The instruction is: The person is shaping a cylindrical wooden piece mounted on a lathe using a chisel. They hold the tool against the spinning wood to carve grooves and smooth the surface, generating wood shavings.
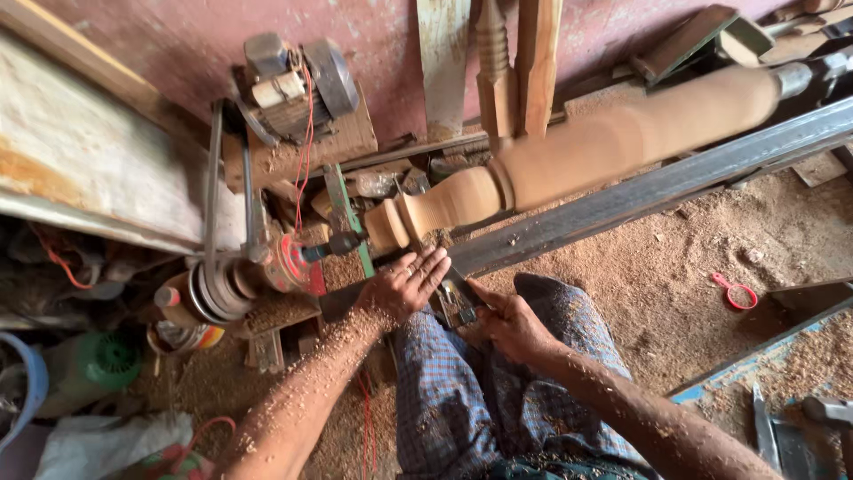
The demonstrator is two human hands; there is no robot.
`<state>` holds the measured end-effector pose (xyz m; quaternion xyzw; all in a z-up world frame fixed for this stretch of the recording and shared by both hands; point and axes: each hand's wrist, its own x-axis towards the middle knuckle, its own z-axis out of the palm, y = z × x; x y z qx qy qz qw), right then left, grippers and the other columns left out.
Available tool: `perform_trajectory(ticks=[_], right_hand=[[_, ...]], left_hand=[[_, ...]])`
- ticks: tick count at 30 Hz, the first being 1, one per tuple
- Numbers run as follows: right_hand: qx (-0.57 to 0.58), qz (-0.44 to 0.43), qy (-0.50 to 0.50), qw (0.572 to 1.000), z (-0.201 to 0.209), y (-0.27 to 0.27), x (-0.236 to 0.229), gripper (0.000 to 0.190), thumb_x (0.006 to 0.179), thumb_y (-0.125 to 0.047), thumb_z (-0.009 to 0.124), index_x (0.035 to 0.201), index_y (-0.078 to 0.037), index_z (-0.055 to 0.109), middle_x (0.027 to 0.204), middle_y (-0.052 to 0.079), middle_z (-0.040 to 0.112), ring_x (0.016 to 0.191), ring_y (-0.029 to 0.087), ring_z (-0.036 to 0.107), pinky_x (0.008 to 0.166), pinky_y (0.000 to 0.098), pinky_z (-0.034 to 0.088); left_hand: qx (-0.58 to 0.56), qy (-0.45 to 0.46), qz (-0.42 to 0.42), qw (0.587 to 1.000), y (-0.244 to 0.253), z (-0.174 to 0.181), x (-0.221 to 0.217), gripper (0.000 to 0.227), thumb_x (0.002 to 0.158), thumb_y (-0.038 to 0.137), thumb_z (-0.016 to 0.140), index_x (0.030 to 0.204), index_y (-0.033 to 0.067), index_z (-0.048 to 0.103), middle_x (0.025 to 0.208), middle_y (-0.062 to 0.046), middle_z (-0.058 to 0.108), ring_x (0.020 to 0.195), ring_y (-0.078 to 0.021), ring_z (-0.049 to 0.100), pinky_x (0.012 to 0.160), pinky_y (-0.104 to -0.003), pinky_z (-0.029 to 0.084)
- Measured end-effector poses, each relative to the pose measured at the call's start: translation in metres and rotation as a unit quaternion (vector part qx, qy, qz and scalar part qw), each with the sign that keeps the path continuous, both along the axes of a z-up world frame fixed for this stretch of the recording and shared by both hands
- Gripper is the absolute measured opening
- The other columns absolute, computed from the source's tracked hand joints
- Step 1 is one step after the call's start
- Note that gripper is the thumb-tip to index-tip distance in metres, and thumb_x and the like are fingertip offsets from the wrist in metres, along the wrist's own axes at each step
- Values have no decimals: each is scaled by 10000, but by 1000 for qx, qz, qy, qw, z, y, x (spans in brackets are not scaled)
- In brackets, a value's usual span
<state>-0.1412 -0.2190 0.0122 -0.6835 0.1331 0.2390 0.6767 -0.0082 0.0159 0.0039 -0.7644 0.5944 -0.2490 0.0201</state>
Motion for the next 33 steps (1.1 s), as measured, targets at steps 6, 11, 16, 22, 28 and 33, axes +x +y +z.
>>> perform_trajectory(ticks=[6, 11, 16, 22, 28, 33], right_hand=[[-53, -2, -22, 998, 6, 11, 1, 584, 1010, -74, 509, 1581, -160, 422, 612, -31, 505, 488, 65, 392, 431, 252, 338], [-47, -35, 6, 998, 13, 22, 1, 588, 993, -66, 504, 1561, -153, 382, 952, -37, 757, 572, 55, 502, 524, 234, 484], [-45, -32, 30, 998, 21, 25, 5, 597, 1010, -70, 516, 1587, -162, 394, 952, 105, 749, 598, 79, 510, 561, 268, 504], [24, -77, 22, 996, 18, 29, 4, 616, 1004, -57, 513, 1600, -153, 388, 755, -24, 615, 546, 26, 481, 483, 208, 415], [-3, -68, -3, 998, 6, 30, -5, 594, 1014, -75, 515, 1588, -179, 400, 615, -39, 586, 429, 42, 398, 375, 225, 342], [-22, -86, 40, 995, 5, 39, -4, 597, 1005, -94, 517, 1576, -213, 391, 565, -17, 554, 392, 66, 380, 341, 249, 326]], left_hand=[[-14, 42, 4, 999, 2, -1, 0, 405, 1047, 130, 550, 1411, -40, 596, 1380, -209, 662, 1285, -305, 648, 1109, -411, 499], [-13, 40, -6, 999, 1, -4, 4, 416, 1028, 131, 563, 1388, -75, 583, 1378, -218, 657, 1311, -337, 635, 1126, -433, 523], [-29, 15, -40, 999, -1, -10, 13, 413, 1027, 131, 563, 1382, -80, 579, 1359, -254, 653, 1300, -376, 626, 1113, -453, 499], [6, 65, 23, 998, -1, 9, -1, 470, 997, 151, 565, 1414, -66, 560, 1417, -215, 633, 1338, -340, 601, 1147, -440, 476], [25, 49, 31, 998, -2, 6, -2, 467, 1018, 161, 551, 1444, -29, 545, 1466, -189, 591, 1378, -308, 563, 1172, -426, 449], [23, 55, 42, 997, -2, 0, -1, 466, 1023, 148, 539, 1454, -29, 536, 1483, -174, 585, 1394, -299, 550, 1185, -421, 428]])
